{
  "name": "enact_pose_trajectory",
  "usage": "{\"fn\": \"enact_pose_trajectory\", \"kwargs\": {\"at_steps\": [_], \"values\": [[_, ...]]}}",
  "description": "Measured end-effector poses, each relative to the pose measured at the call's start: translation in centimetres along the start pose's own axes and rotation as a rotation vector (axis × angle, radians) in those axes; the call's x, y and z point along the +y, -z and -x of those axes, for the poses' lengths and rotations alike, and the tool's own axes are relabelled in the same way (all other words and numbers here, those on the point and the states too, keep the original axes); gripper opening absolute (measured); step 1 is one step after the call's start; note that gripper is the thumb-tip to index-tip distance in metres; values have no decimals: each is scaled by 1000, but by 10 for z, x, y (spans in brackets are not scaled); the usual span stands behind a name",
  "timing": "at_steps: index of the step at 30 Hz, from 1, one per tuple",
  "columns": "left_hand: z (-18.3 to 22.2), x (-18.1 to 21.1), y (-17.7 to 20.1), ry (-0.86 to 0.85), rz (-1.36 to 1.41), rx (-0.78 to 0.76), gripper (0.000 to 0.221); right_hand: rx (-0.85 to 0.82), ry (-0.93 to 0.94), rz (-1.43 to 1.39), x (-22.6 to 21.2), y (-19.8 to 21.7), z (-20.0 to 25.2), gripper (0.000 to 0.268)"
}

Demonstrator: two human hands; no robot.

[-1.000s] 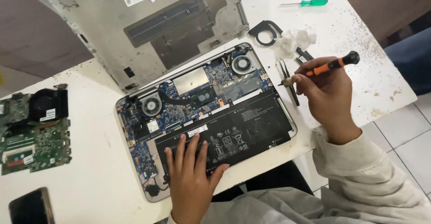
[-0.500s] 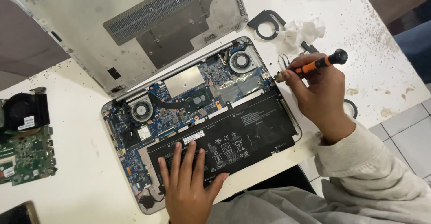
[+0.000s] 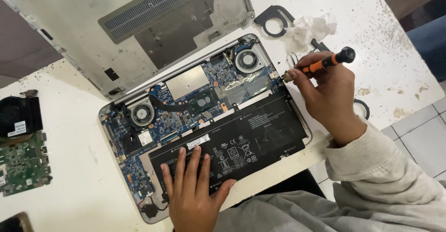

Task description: The person uses a screwdriver to remove screws from the internal components of a disassembled laptop. They then detach and remove the laptop battery from the chassis, placing it on the workbench.

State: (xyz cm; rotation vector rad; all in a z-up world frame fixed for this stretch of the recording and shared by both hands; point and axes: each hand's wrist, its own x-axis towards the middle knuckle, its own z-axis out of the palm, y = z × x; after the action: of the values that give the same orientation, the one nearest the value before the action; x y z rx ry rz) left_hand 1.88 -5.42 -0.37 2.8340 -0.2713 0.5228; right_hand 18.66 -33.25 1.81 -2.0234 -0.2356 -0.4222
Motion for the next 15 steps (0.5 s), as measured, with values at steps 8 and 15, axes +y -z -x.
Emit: {"fn": "enact_pose_trajectory", "kwargs": {"at_steps": [8,15], "values": [[0,0,0,4,-1,-2,65,-83,50,157,5,9,-8,20],[2,-1,-2,12,-3,-11,67,-341,-58,213,-1,25,-37,22]]}}
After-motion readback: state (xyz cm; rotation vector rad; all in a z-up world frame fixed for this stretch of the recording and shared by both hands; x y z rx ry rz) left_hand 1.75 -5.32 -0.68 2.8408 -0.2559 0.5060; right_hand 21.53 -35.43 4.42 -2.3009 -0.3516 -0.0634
